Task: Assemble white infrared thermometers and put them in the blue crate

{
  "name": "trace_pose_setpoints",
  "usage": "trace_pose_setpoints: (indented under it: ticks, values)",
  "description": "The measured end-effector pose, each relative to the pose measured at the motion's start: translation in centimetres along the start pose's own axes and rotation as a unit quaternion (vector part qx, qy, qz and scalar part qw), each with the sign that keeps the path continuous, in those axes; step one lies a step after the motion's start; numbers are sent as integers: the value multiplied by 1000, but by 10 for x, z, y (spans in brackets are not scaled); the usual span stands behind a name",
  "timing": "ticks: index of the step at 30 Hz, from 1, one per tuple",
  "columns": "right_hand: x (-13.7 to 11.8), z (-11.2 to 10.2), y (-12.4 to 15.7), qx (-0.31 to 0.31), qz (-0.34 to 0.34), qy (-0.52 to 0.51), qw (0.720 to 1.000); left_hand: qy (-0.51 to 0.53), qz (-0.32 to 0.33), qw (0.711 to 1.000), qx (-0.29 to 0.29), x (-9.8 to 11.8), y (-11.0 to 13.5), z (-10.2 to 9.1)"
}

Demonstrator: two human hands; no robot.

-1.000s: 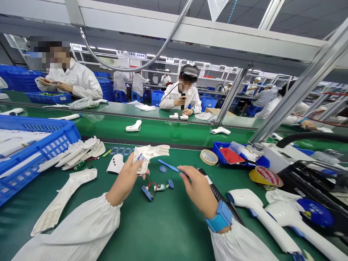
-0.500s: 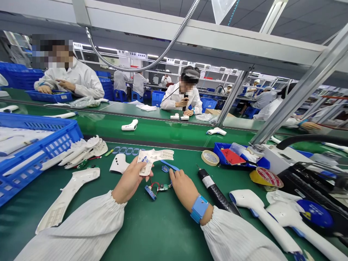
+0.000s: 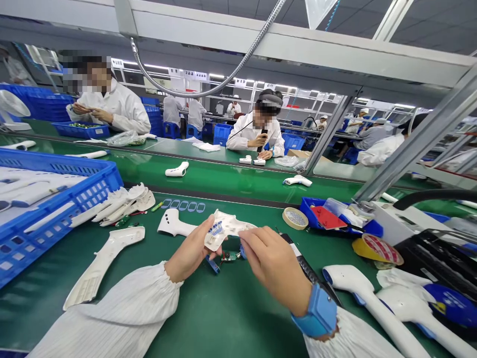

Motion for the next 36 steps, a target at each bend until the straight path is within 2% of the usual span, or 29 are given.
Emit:
trace_pose_setpoints:
  ticks: [1,2,6,8,14,19,23,28,36]
  values:
    - [-5,-4,-6,11,-22,-28,999,-8,-4,1000,-15,-2,1,4]
    - [-10,-3,-11,-4,-43,-42,998,-17,-5,999,-26,-4,1,7]
    - [-20,17,-28,-146,-69,-5,987,-84,0,996,-44,-9,3,14]
    - [-20,22,-32,-174,-73,11,982,-124,2,991,-43,-10,4,15]
    - [-20,25,-28,-188,-101,38,976,-188,11,981,-40,-8,6,17]
    - [-19,29,-23,-186,-115,27,975,-174,19,984,-36,-11,5,18]
    - [-13,27,-21,-170,-80,-16,982,-137,17,989,-43,-14,3,16]
    - [1,24,-23,-146,-21,-98,984,-113,-19,992,-58,-19,2,16]
    - [3,26,-22,-142,-19,-171,975,-111,-21,992,-64,-22,2,18]
Point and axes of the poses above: each hand's wrist, its own y-axis away from the middle knuckle, its own z-axis out of the palm, x = y × z, the point moved 5 cm from there along -y, towards the middle knuckle, and after that the axes turned 1 degree about z, right-handed, at the moved point
